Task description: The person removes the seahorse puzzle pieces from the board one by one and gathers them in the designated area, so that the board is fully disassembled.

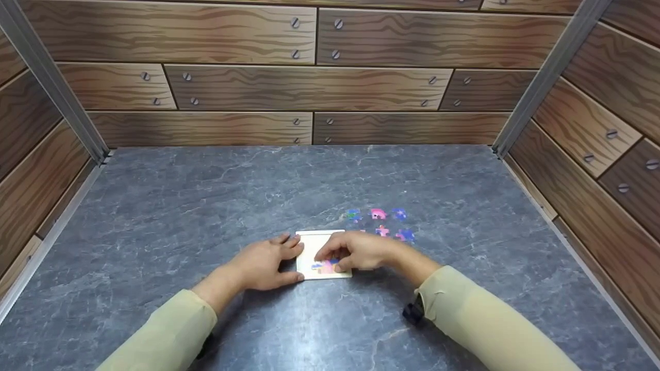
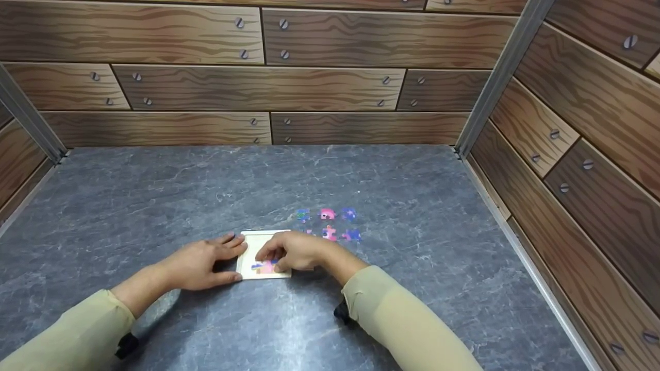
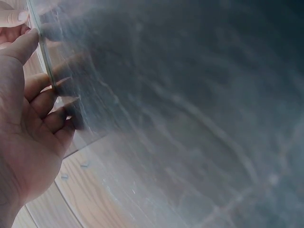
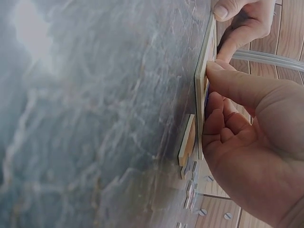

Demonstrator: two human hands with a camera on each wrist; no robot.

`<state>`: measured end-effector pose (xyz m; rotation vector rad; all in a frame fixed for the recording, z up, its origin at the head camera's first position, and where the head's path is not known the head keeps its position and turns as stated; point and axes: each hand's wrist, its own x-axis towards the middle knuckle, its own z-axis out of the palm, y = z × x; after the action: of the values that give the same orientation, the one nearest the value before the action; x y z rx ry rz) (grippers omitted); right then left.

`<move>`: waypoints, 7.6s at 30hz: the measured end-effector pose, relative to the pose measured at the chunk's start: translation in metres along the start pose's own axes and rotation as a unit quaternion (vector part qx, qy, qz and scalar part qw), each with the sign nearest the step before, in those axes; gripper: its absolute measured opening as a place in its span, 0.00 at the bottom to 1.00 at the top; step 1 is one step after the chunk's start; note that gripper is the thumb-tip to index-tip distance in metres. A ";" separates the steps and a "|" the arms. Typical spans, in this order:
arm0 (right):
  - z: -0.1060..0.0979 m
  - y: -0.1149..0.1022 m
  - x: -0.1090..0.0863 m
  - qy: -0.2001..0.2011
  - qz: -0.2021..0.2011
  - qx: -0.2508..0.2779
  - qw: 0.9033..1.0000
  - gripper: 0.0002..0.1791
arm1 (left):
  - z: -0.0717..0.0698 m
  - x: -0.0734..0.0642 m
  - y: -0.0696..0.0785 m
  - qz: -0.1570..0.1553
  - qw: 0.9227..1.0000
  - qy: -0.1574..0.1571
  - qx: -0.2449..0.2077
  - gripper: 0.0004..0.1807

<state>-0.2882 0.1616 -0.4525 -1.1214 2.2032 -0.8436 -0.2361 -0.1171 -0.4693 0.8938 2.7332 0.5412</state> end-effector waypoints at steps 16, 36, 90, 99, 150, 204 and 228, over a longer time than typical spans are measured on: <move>0.000 0.002 0.001 -0.007 0.008 0.016 1.000 0.22 | -0.001 0.001 0.001 -0.009 1.000 -0.009 0.001 0.39; 0.002 0.004 0.001 -0.007 0.008 0.049 0.999 0.22 | -0.001 0.001 0.001 -0.006 1.000 -0.004 0.002 0.39; 0.013 0.004 0.001 0.047 -0.019 0.073 0.996 0.19 | 0.000 0.002 0.000 -0.005 1.000 -0.001 0.000 0.39; 0.012 0.002 0.001 0.048 -0.001 0.053 0.997 0.18 | -0.001 0.003 0.000 -0.005 1.000 -0.002 0.002 0.40; -0.019 0.011 -0.053 0.182 -0.009 0.020 0.983 0.16 | 0.002 0.000 0.002 0.000 1.000 0.018 0.010 0.38; -0.013 0.061 -0.121 0.196 0.063 0.020 0.978 0.18 | 0.011 0.002 0.034 0.086 0.993 0.021 0.084 0.26; -0.010 0.061 -0.119 0.201 0.055 0.018 0.978 0.17 | 0.013 0.005 0.034 0.080 0.993 0.026 0.082 0.23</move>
<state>-0.2641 0.2927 -0.4696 -0.8577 2.5339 -1.1363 -0.2176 -0.0850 -0.4680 1.1619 2.8011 0.3774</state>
